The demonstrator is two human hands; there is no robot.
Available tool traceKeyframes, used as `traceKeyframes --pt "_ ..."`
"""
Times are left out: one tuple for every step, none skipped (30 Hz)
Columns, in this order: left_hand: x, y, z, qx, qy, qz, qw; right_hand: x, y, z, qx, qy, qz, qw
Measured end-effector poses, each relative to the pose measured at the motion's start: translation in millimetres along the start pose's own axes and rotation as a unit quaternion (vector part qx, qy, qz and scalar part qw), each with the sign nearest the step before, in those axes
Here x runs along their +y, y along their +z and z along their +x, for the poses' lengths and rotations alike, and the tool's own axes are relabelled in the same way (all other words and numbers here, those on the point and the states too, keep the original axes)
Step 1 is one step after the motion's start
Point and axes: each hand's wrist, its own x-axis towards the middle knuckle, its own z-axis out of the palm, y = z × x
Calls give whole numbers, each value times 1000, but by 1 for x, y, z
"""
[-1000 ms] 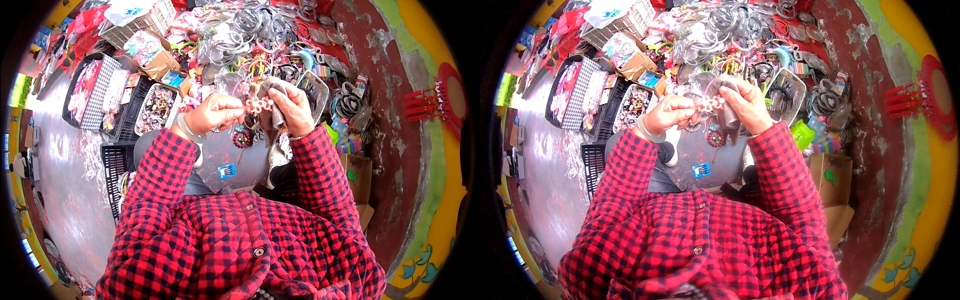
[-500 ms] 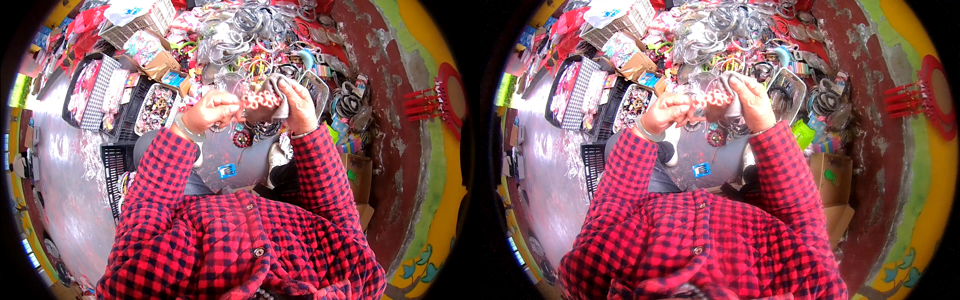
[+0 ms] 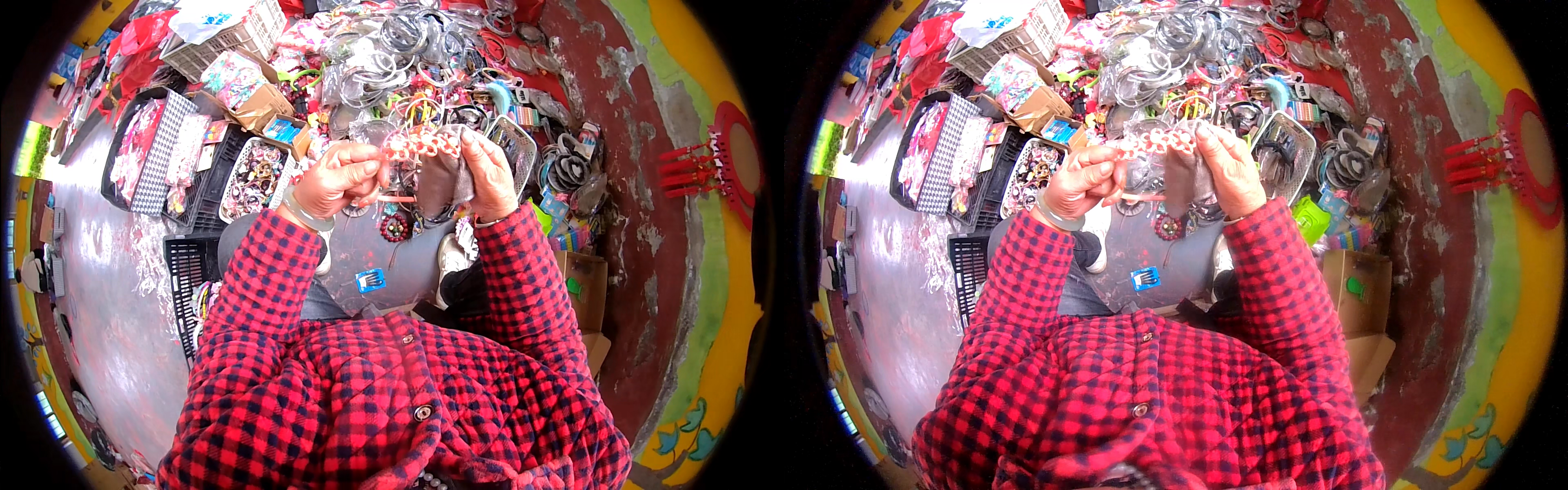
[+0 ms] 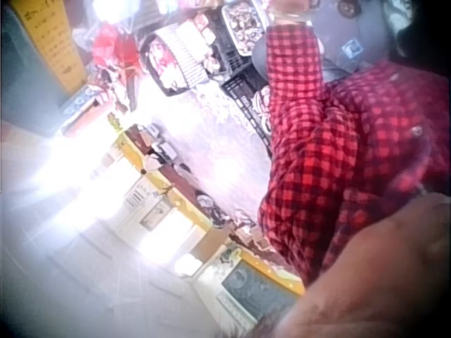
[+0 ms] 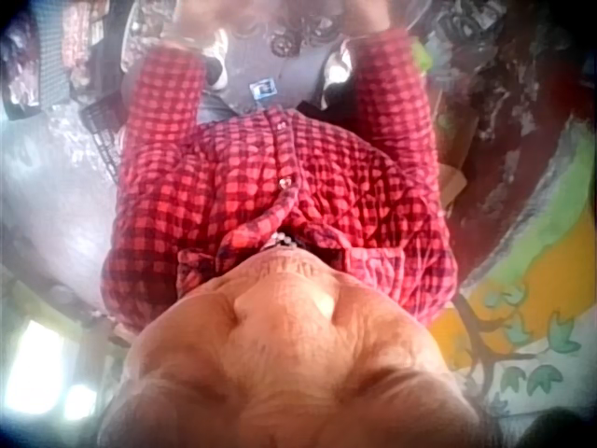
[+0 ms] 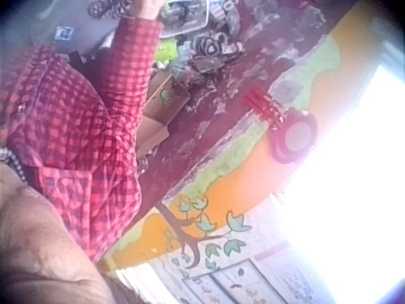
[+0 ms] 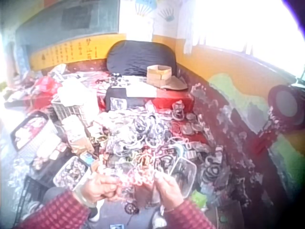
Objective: The person sits on the floor and uses a small gray cloth to wipe and clean various plastic bracelets. They pick up individual bracelets from a pile, rub them with the cloth, and place them into a black plastic crate.
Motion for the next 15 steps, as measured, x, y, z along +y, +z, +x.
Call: traceKeyframes --pt "0 -4 1 -24 -30 20 999 1 -2 0 8 8 10 1000" --pt "0 -2 1 -12 -25 46 999 2 -3 0 16 15 21 1000" --pt "-1 3 3 0 -20 72 997 2 -2 2 35 -9 -11 999" --pt "-1 6 4 12 -15 97 995 1 -2 2 33 -16 -44 998" --pt "1 5 4 -28 -29 77 996 -1 -4 1 30 -23 -76 996" --pt "1 5 5 -31 -30 69 997 -3 -4 1 28 -30 -108 993" --pt "0 5 6 -35 -31 61 997 -2 -3 1 26 -32 -125 991" --pt "0 5 6 -38 -32 53 997 -1 -2 0 25 -33 -142 989" --pt "0 4 7 -39 -41 62 996 0 2 0 22 -34 -158 987" --pt "0 3 7 -40 -51 71 995 -2 6 -2 -11 -24 -171 985" --pt "1 3 7 -41 -60 80 994 -7 12 -6 -31 29 -189 981" --pt "0 4 8 -49 -87 107 989 -13 17 -8 -48 82 -207 974" --pt "1 6 10 -57 -115 134 983 -6 14 -6 -70 0 -311 948" --pt "1 7 10 -66 -142 161 974 -8 18 -7 -70 -7 -355 932" --pt "-1 6 10 -64 -158 181 969 -7 17 -6 -78 -49 -396 914"
